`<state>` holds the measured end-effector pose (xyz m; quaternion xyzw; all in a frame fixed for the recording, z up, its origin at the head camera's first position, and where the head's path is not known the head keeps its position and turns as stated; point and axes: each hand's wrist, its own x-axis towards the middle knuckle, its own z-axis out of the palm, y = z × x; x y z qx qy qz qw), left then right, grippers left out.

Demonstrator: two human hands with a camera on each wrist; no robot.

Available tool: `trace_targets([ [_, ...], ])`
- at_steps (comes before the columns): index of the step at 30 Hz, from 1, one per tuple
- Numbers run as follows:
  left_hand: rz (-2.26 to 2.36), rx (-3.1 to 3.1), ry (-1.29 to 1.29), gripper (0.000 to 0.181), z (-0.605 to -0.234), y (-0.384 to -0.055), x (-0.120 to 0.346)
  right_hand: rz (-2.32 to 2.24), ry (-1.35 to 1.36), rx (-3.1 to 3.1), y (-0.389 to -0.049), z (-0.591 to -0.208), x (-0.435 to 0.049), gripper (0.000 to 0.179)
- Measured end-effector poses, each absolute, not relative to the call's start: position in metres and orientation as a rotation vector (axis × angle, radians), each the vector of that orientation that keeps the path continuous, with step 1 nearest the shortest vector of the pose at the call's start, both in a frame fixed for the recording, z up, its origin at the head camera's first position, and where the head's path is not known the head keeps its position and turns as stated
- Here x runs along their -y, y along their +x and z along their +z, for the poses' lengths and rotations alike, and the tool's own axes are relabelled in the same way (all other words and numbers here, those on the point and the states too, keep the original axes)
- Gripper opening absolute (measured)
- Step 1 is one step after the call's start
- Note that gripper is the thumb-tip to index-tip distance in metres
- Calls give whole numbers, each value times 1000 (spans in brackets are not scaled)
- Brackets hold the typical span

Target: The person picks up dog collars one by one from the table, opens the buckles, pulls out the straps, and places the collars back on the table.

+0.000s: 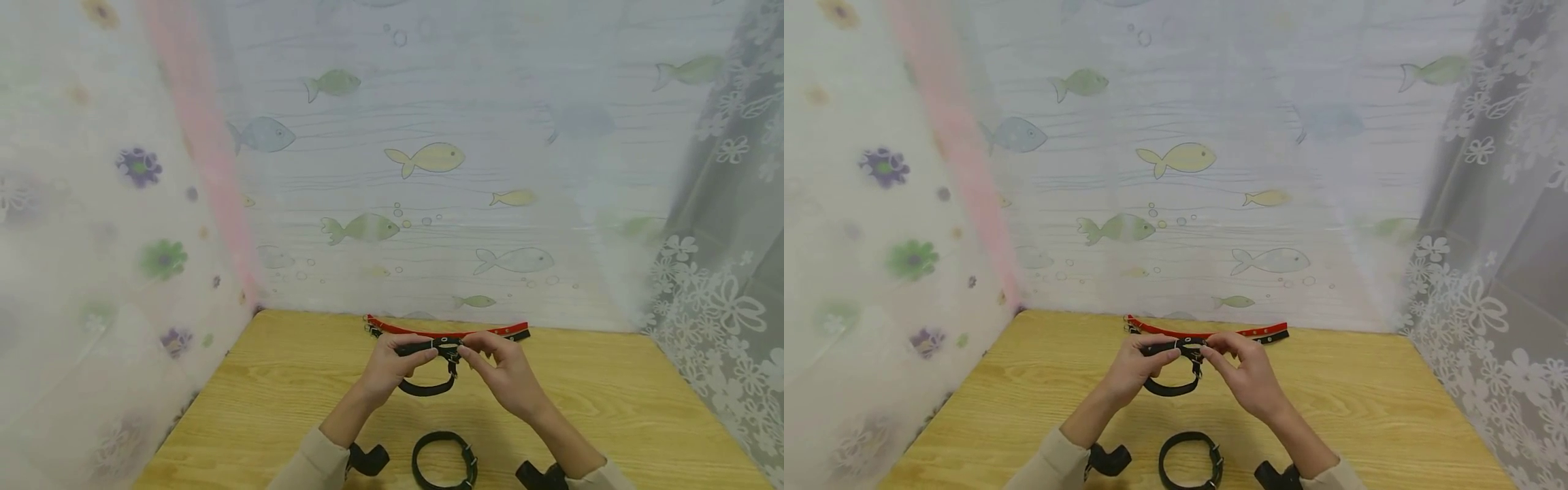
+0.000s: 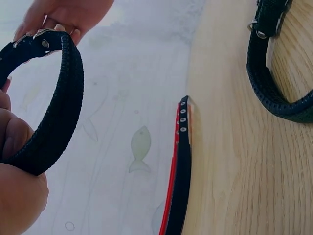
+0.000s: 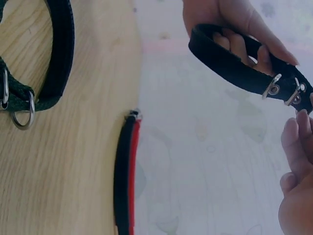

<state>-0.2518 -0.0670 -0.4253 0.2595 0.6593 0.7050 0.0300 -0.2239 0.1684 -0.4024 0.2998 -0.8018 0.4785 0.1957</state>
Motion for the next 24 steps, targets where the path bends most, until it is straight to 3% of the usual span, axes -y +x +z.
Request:
trace_targets([
  [16,2031,-2074,1013,26,-425,-254,75,1126,1096,2227,-235,-394,-166,15],
  [24,2033,-2184,940,23,-422,-255,80,1211,987,2198,-235,-391,-172,20],
])
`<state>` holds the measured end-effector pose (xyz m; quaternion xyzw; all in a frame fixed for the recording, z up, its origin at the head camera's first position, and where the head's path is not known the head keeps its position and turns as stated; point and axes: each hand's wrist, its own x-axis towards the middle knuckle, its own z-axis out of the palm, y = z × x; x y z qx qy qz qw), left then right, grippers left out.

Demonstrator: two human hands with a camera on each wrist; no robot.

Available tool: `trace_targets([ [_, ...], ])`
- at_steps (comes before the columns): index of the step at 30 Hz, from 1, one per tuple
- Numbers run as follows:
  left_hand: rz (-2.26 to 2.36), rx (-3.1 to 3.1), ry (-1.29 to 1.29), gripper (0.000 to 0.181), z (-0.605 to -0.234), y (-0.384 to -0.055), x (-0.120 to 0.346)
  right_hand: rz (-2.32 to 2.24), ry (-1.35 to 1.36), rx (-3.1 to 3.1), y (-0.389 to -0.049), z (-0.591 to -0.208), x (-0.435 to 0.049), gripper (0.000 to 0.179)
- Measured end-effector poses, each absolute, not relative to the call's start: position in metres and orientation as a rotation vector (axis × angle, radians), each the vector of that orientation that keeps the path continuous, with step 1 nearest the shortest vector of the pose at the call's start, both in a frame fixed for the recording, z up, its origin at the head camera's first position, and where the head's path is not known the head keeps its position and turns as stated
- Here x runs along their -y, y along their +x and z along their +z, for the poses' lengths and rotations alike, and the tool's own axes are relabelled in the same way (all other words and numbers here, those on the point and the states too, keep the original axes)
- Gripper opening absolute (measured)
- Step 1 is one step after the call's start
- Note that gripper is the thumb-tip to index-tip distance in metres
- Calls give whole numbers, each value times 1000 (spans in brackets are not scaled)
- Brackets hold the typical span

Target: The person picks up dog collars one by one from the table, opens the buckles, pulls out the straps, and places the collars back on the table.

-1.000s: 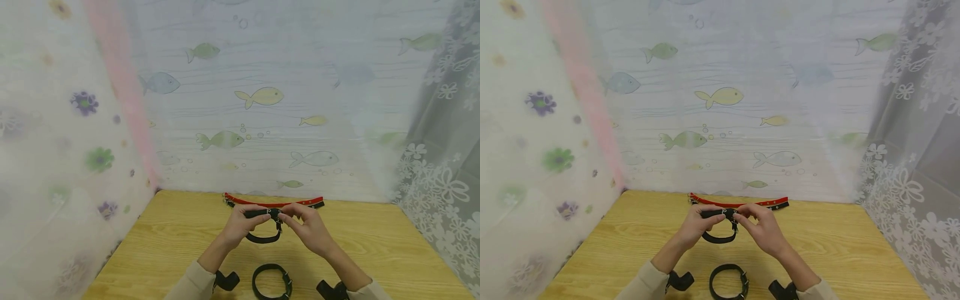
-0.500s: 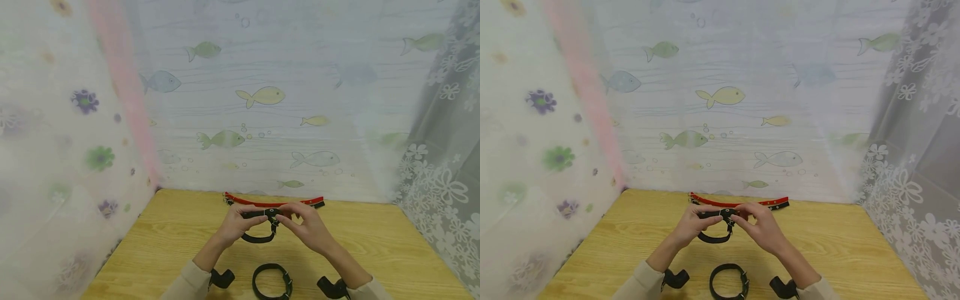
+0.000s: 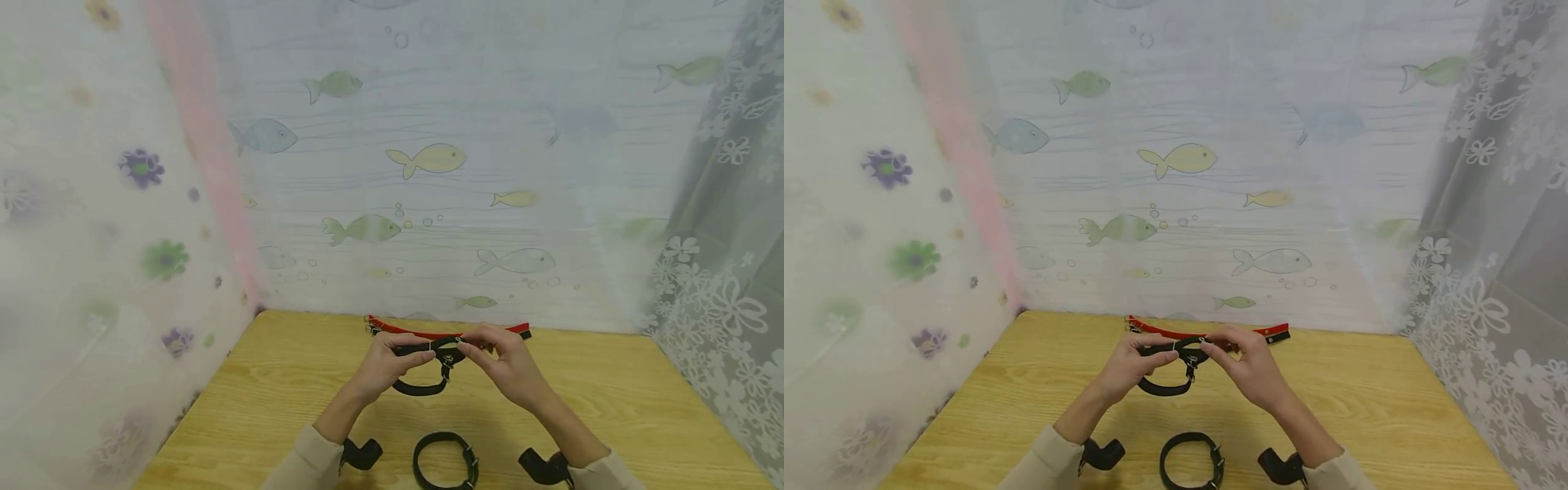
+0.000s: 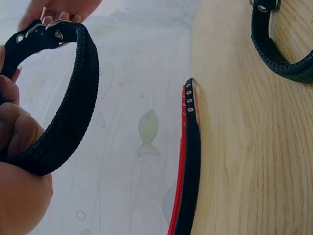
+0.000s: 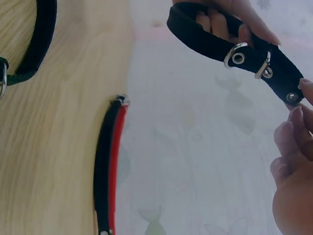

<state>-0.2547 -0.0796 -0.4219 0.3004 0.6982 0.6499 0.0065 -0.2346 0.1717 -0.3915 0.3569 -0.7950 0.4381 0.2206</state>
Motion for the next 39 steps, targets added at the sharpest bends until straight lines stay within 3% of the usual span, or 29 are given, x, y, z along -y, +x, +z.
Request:
trace_targets([
  [11,1999,-2114,1026,27,-423,-257,80,1163,1096,2276,-240,-386,-171,14],
  [18,2059,-2229,890,27,-421,-255,86,1455,911,2269,-239,-388,-180,10],
  [26,2067,-2200,909,30,-420,-252,84,1789,992,2319,-239,-389,-177,14],
  [34,2058,-2282,993,16,-421,-253,86,1743,1013,2313,-241,-391,-174,13],
  [39,1921,-2435,1023,18,-416,-251,86,1711,1002,2311,-239,-388,-171,12],
])
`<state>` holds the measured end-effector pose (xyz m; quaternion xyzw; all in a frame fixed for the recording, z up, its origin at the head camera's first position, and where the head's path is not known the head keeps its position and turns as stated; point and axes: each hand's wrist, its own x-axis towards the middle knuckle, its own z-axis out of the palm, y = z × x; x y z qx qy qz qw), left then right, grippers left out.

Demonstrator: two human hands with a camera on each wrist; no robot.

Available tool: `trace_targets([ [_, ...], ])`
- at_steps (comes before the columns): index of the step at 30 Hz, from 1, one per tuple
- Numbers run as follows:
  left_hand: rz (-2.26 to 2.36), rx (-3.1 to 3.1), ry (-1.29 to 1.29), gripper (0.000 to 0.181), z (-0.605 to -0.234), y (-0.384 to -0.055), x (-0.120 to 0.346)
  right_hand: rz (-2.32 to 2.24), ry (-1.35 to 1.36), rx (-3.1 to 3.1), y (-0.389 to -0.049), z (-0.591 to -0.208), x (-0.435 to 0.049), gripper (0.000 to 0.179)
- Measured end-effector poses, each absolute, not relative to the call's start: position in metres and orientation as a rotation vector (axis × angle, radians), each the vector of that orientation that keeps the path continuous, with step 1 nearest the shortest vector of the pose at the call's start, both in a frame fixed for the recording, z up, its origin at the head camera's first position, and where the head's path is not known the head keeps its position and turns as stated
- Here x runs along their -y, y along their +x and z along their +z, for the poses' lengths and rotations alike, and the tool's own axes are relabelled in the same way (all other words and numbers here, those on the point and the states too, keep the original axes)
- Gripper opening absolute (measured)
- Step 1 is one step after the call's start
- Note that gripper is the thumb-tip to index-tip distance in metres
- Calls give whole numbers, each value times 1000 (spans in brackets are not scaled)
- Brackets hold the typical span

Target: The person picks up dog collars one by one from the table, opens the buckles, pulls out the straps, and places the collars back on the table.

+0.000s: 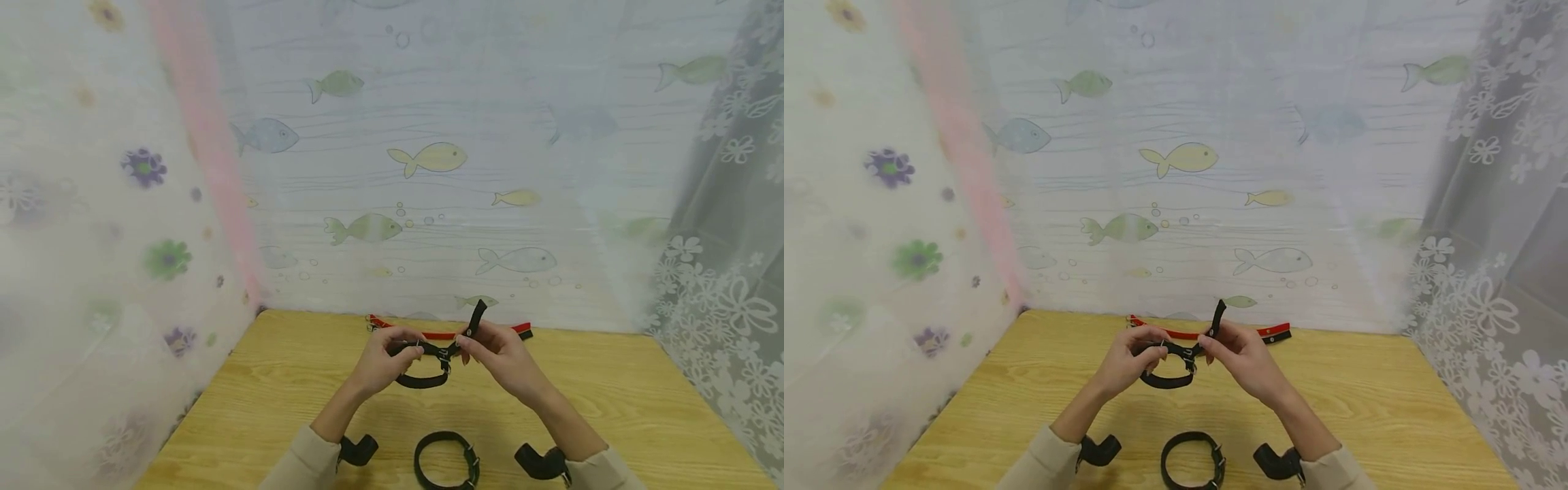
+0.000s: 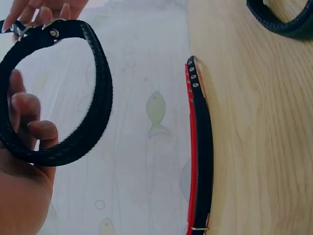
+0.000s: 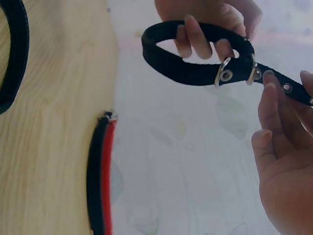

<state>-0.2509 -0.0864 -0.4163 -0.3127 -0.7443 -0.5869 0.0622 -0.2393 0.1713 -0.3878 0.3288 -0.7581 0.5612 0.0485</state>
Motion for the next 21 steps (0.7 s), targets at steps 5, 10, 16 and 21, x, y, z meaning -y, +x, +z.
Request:
trace_targets([
  [5,-1556,2387,-963,30,-410,-247,82,1572,1056,2326,-238,-386,-168,9],
  [10,-1372,2396,-1088,21,-408,-248,76,1426,1070,2331,-238,-387,-165,7],
  [16,-1328,2388,-1137,14,-407,-249,71,1379,1064,2318,-237,-386,-164,7],
  [21,-1352,2419,-1123,13,-406,-247,69,1412,1040,2324,-236,-386,-164,9],
])
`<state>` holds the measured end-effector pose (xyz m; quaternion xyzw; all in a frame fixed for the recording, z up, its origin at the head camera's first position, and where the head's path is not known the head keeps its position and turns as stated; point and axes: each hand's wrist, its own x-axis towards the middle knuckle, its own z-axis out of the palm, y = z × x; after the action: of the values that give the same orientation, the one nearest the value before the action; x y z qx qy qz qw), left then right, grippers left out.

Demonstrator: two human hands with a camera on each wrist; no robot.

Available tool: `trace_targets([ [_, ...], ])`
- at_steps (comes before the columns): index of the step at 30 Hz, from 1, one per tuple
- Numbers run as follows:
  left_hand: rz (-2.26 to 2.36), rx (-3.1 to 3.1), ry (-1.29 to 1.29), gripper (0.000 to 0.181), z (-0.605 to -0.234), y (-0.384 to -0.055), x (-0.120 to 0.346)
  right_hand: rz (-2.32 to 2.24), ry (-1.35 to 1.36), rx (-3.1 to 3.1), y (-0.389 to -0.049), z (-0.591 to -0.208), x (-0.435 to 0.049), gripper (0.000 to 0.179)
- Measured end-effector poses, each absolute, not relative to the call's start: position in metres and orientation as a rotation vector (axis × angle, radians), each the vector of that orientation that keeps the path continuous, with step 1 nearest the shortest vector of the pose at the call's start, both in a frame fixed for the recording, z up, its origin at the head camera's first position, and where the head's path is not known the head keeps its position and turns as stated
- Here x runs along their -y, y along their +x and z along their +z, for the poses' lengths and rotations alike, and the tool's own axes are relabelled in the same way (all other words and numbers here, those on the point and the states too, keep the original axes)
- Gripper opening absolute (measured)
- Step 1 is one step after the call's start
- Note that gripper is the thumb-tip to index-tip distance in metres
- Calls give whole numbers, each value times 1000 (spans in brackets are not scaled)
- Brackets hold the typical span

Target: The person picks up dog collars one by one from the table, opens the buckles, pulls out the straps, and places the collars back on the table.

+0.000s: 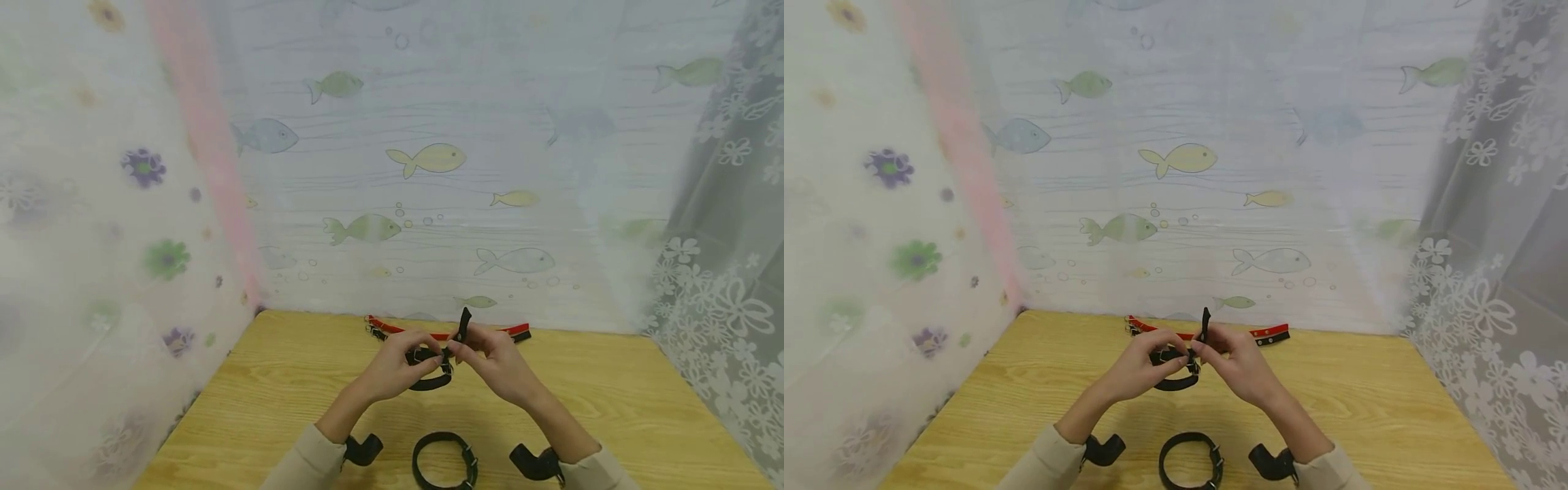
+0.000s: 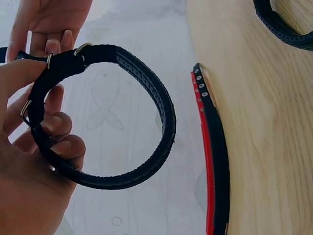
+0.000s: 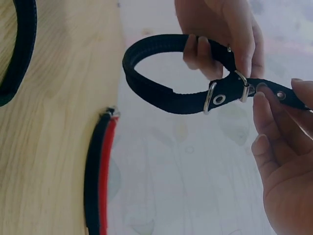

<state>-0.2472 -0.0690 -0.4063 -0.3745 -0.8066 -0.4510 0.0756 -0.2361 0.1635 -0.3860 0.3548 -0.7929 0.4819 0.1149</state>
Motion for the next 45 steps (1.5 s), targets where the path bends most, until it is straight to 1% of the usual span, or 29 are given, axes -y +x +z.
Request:
trace_targets([
  [6,-1340,2488,-1203,12,-404,-247,71,1459,1014,2341,-235,-385,-163,10],
  [12,-1359,2506,-1276,8,-407,-249,73,1487,1081,2339,-236,-384,-161,7],
  [16,-1440,2487,-1265,8,-407,-249,75,1521,1058,2309,-236,-384,-164,8],
  [21,-1573,2461,-1198,8,-408,-250,75,1651,974,2278,-235,-385,-168,16],
  [26,-1613,2456,-1175,8,-410,-249,76,1691,947,2303,-236,-385,-168,15],
  [30,-1570,2422,-1206,6,-412,-249,76,1665,988,2313,-237,-384,-166,12],
  [32,-1538,2416,-1212,9,-412,-248,76,1625,1011,2317,-237,-383,-164,10],
  [37,-1455,2440,-1190,25,-409,-247,72,1507,1049,2348,-236,-378,-158,6],
  [42,-1399,2425,-1219,30,-411,-248,69,1430,1060,2380,-237,-378,-152,8],
  [45,-1365,2388,-1245,26,-413,-248,69,1409,1047,2387,-238,-378,-151,7],
])
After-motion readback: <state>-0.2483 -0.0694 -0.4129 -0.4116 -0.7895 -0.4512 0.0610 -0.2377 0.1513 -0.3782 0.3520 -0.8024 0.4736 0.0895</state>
